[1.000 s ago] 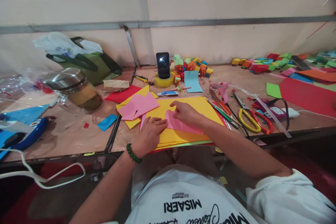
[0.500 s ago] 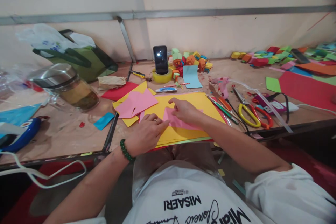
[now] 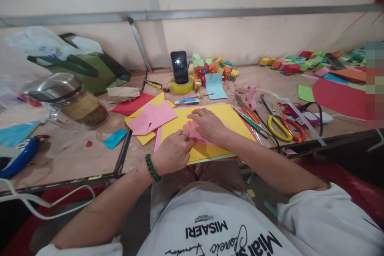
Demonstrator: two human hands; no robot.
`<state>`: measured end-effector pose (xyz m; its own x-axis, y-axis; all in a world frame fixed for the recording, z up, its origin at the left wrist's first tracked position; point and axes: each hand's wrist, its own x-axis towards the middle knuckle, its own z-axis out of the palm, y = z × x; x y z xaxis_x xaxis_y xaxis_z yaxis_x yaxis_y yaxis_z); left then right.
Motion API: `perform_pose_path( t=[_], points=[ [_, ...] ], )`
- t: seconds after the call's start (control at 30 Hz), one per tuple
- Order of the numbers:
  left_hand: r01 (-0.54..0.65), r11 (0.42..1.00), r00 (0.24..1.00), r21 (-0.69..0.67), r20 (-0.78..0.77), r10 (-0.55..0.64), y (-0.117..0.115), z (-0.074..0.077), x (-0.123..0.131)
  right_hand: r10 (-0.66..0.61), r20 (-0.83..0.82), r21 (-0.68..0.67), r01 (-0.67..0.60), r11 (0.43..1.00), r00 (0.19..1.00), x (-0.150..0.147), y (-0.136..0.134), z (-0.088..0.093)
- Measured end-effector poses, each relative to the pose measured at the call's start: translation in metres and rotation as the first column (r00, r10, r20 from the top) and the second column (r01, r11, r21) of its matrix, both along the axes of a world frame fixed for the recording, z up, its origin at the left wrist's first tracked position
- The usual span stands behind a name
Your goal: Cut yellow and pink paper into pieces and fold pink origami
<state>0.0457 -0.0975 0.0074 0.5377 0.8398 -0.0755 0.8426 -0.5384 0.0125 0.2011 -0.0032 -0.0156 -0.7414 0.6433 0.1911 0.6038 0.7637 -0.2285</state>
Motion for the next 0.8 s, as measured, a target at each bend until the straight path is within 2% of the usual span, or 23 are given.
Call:
perform_pose_path(
  t=[0.03, 0.1, 0.17, 0.33, 0.47, 0.67, 0.8],
  points=[
    [-0.002, 1.0, 1.0, -0.01, 0.007, 0.002, 0.0, 0.001, -0.001, 0.093, 0.047, 0.037, -0.094, 0.995, 0.995, 0.004, -0.002, 0.0],
    [-0.002, 0.999, 1.0, -0.032, 0.011, 0.002, 0.001, 0.003, -0.003, 0.238, 0.152, 0.017, -0.243, 0.97, 0.959, 0.011, -0.009, 0.0],
    [0.002, 0.999, 1.0, -0.035, 0.007, -0.002, 0.001, 0.004, -0.004, 0.297, 0.228, -0.01, -0.303, 0.953, 0.927, 0.017, -0.018, 0.001],
    [0.012, 1.0, 1.0, -0.025, -0.003, -0.012, 0.001, 0.007, -0.003, 0.24, 0.334, 0.017, -0.26, 0.965, 0.912, 0.025, -0.033, 0.007],
    [0.003, 1.0, 1.0, -0.007, -0.014, -0.003, 0.0, 0.007, -0.002, 0.292, 0.357, 0.062, -0.334, 0.94, 0.887, 0.025, -0.036, 0.009],
    [0.018, 1.0, 1.0, 0.015, -0.018, -0.018, -0.002, 0.006, -0.001, 0.368, 0.32, 0.164, -0.434, 0.886, 0.873, 0.036, -0.036, -0.006],
    [0.004, 1.0, 1.0, 0.003, -0.031, -0.004, -0.004, 0.006, -0.001, 0.351, 0.297, 0.228, -0.423, 0.877, 0.888, 0.059, -0.039, -0.017]
  ],
)
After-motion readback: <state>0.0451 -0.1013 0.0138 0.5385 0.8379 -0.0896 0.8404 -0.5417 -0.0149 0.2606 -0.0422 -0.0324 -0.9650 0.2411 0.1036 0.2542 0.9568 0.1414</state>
